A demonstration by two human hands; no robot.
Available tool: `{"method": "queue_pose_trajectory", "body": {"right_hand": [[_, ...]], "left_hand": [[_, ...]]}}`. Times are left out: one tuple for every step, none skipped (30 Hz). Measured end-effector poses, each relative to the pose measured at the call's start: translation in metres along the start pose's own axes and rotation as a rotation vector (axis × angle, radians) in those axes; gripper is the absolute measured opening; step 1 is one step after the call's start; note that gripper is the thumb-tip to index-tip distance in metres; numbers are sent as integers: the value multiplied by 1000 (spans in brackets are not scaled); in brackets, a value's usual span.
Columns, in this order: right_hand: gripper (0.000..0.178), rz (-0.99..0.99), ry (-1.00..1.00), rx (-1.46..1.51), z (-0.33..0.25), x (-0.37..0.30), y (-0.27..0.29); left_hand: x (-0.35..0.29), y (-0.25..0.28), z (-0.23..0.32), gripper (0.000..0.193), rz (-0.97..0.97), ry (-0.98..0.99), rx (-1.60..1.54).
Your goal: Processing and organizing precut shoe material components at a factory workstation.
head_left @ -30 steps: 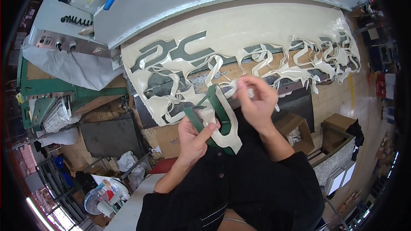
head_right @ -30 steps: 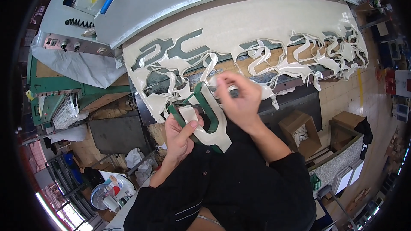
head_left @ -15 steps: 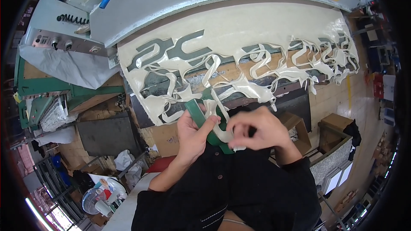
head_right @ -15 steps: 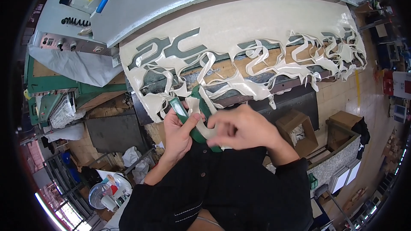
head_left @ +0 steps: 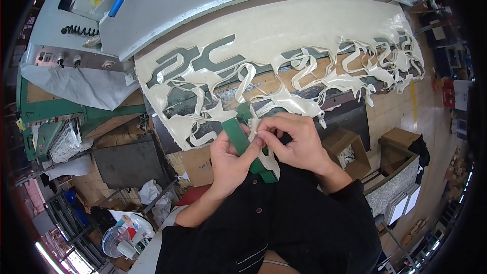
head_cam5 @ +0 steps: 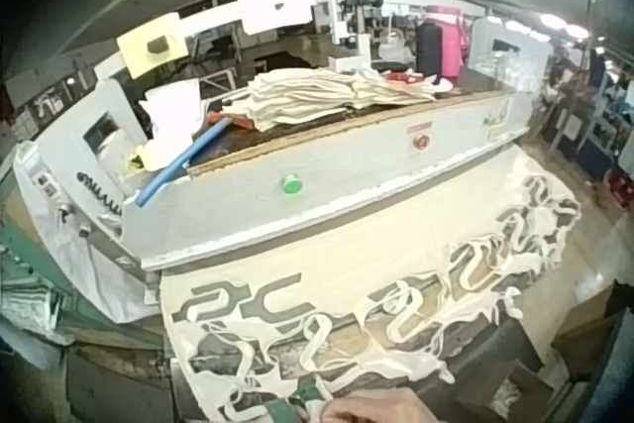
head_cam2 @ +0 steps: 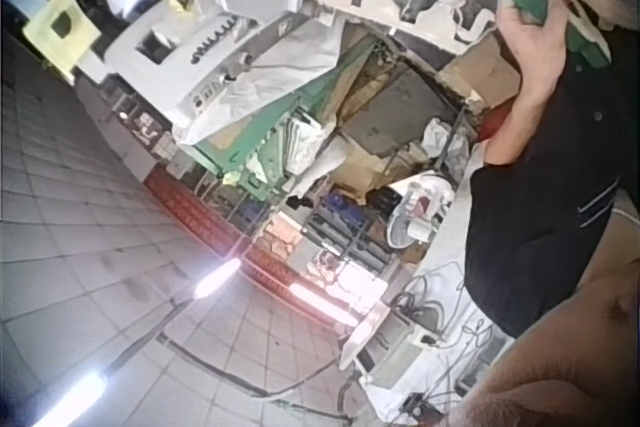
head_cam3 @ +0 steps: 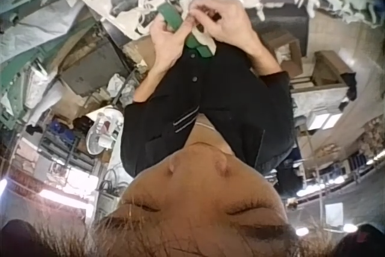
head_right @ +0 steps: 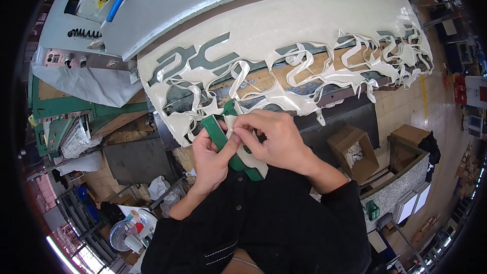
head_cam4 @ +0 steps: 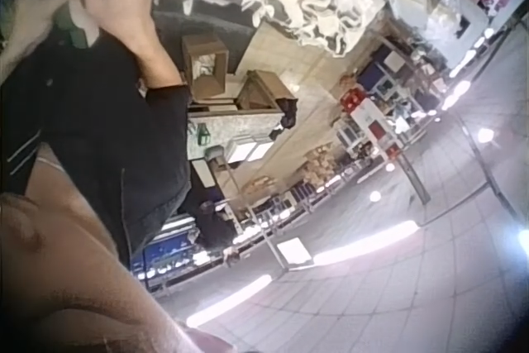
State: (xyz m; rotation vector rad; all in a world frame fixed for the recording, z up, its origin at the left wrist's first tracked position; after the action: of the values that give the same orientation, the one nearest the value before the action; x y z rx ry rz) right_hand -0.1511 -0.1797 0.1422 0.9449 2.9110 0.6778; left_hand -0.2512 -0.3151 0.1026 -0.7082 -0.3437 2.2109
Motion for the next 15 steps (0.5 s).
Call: {"method": "queue_pose_trajectory", "body": {"right_hand": [[9,-2,3,-1,2,0,3],[6,35,-65,14,8,-2,8],[4,71,-132,30,15,-4,15],[4,80,-110,52,22,-4,22],[7,59,-109,44,25,-6,27],[13,39,-107,36,25,-7,29],[13,37,-108,35,18,-7,28],[15,17,-66,49,7,-4,23],[17,-2,-23,63,-1,-3,17],[21,-39,-25,73,-1,-4,10],[20,-17,-29,87,0,-3,2],[20,5,-30,102,0,-2,-3],[20,-2,-17,104,0,0,-4],[18,8,-21,98,0,2,-4],[16,18,-23,92,-1,5,-4]], "left_hand": [[-1,1,0,27,1,-3,-2],[-2,3,-1,27,2,12,0],[-3,4,-1,27,3,27,2],[-3,5,0,27,13,19,0],[-3,5,1,27,20,23,14],[-3,6,2,27,28,26,27],[-3,6,2,27,29,27,24],[-2,5,2,28,10,23,20],[-2,5,2,29,-10,18,16],[-2,4,1,29,-16,18,12],[-1,4,0,29,-14,-1,21],[-1,3,0,29,-12,-21,31],[-1,3,2,29,-6,-35,31],[0,2,4,29,-7,-28,50],[0,0,6,29,-6,-22,70]]}}
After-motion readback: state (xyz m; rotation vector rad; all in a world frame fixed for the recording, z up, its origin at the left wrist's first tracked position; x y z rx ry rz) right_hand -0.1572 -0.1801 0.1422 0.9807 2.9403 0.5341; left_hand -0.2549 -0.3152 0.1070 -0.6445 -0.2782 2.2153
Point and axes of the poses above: each hand's wrist, its own x-axis towards the middle knuckle, its own y-axis out of the back of the hand, z = x × y, the point moved 4 cm from there along x, towards the middle knuckle, and after that the axes turned 5 degrees about -x, right-handed, at the moved point
